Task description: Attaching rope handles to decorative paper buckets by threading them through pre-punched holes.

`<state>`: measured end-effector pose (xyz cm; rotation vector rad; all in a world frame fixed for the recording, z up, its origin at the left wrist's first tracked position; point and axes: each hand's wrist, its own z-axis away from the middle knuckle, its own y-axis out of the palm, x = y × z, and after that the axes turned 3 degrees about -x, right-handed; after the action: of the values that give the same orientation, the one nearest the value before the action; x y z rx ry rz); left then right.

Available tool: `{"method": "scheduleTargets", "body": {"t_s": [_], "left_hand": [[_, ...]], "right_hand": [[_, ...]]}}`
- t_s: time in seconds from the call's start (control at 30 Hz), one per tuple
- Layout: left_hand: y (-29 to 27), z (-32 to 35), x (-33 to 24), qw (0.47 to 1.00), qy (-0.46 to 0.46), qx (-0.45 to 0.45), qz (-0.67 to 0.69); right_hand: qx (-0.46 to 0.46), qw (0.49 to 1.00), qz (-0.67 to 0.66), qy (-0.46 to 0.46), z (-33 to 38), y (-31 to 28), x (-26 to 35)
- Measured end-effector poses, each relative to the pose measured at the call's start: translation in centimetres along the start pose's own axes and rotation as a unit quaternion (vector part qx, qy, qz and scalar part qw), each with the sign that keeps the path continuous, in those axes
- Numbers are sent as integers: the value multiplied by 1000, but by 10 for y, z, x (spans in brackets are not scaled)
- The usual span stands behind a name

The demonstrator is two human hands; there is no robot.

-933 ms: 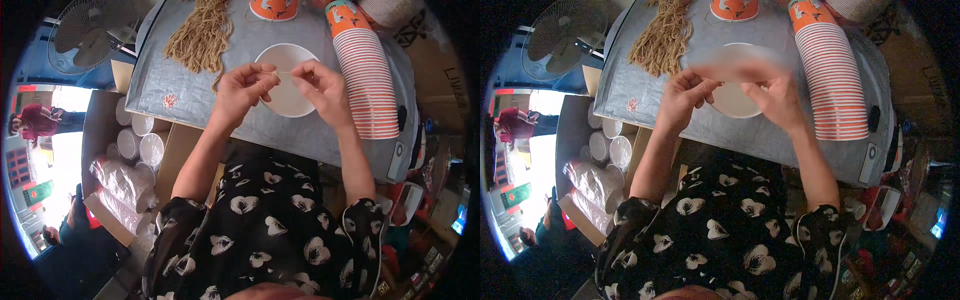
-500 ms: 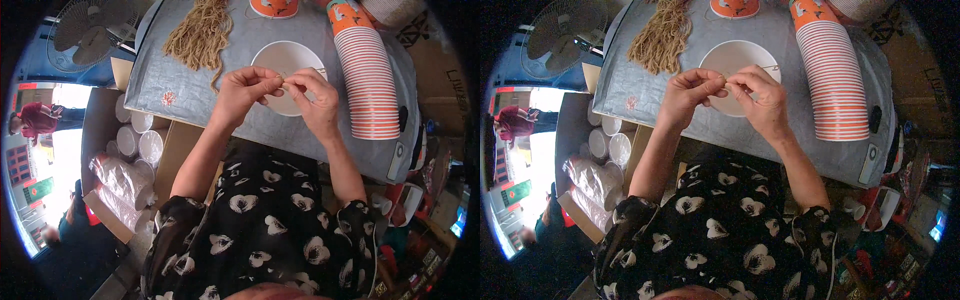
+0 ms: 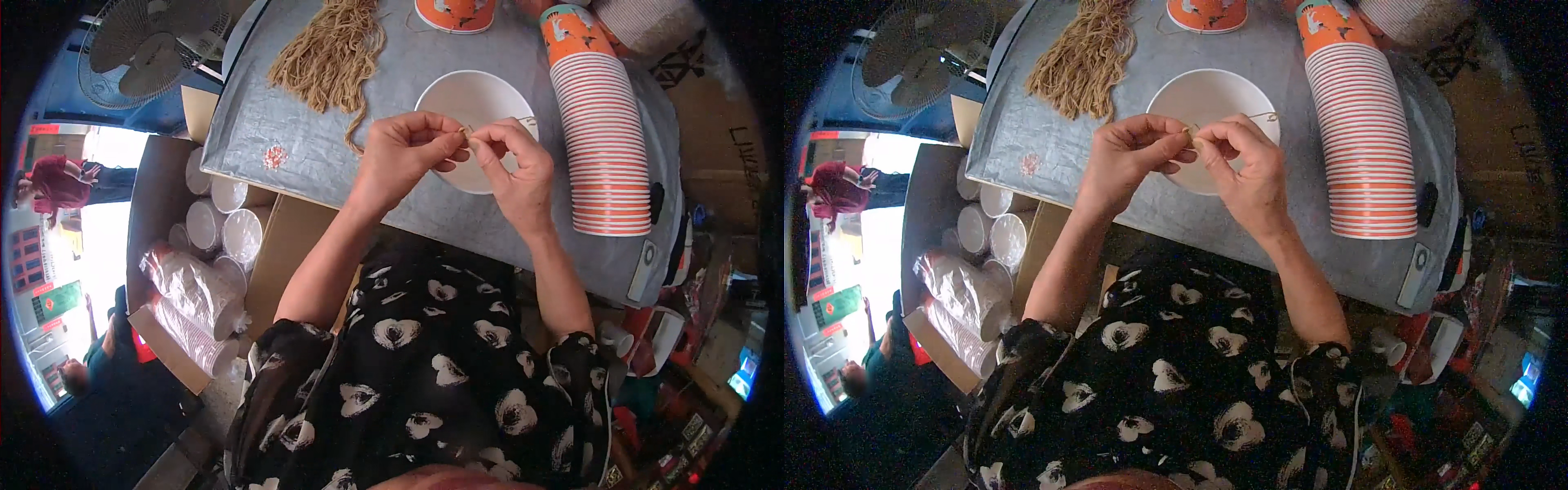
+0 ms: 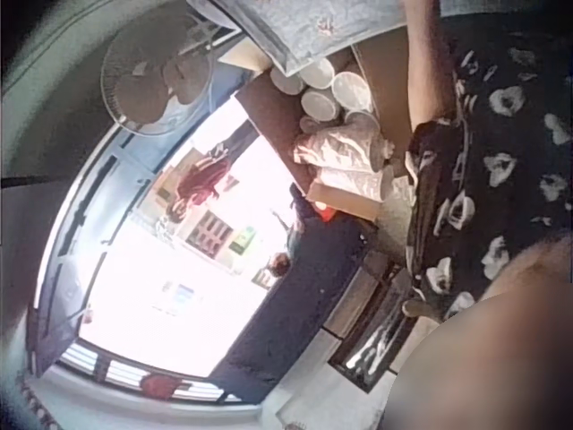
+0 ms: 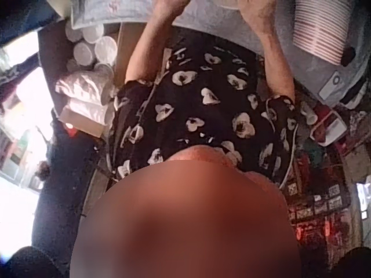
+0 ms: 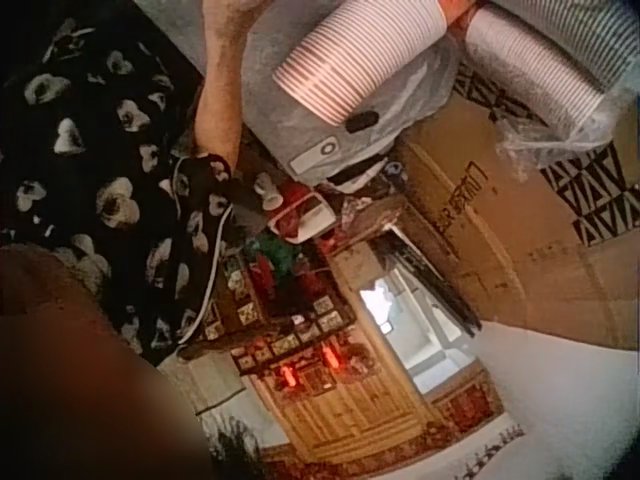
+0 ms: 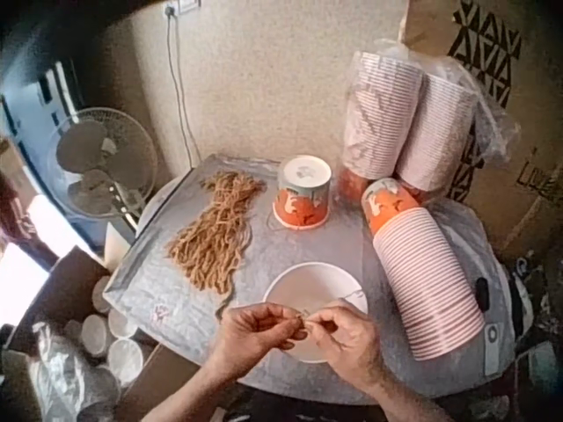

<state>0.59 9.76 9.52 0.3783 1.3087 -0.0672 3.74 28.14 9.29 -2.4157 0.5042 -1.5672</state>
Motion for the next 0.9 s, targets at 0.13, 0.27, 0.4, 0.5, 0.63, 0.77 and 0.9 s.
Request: {"method": "scheduleTargets", "body": {"t_s": [0.13, 0.27, 0.4, 0.5, 0.63, 0.77, 0.9], "left_hand": [[3, 0, 2, 999, 24, -15, -19], [6, 2, -1, 997, 42, -26, -57], [8, 3, -1, 993, 60, -24, -100], [7, 4, 2, 995, 77, -14, -61], [7, 4, -2, 993, 75, -12, -85], [7, 1, 3, 994, 73, -18, -85], [7, 1, 0, 997, 59, 1, -50]], "right_hand": [[7, 1000, -5, 9, -1, 0, 3], [18, 988, -94, 124, -2, -2, 11], [17, 957, -188, 221, -3, -2, 5], [17, 926, -277, 254, -5, -2, 5], [15, 903, -321, 284, -5, -3, 3], [17, 903, -318, 288, -5, -2, 1], [23, 896, -329, 296, -9, -9, 2]]}}
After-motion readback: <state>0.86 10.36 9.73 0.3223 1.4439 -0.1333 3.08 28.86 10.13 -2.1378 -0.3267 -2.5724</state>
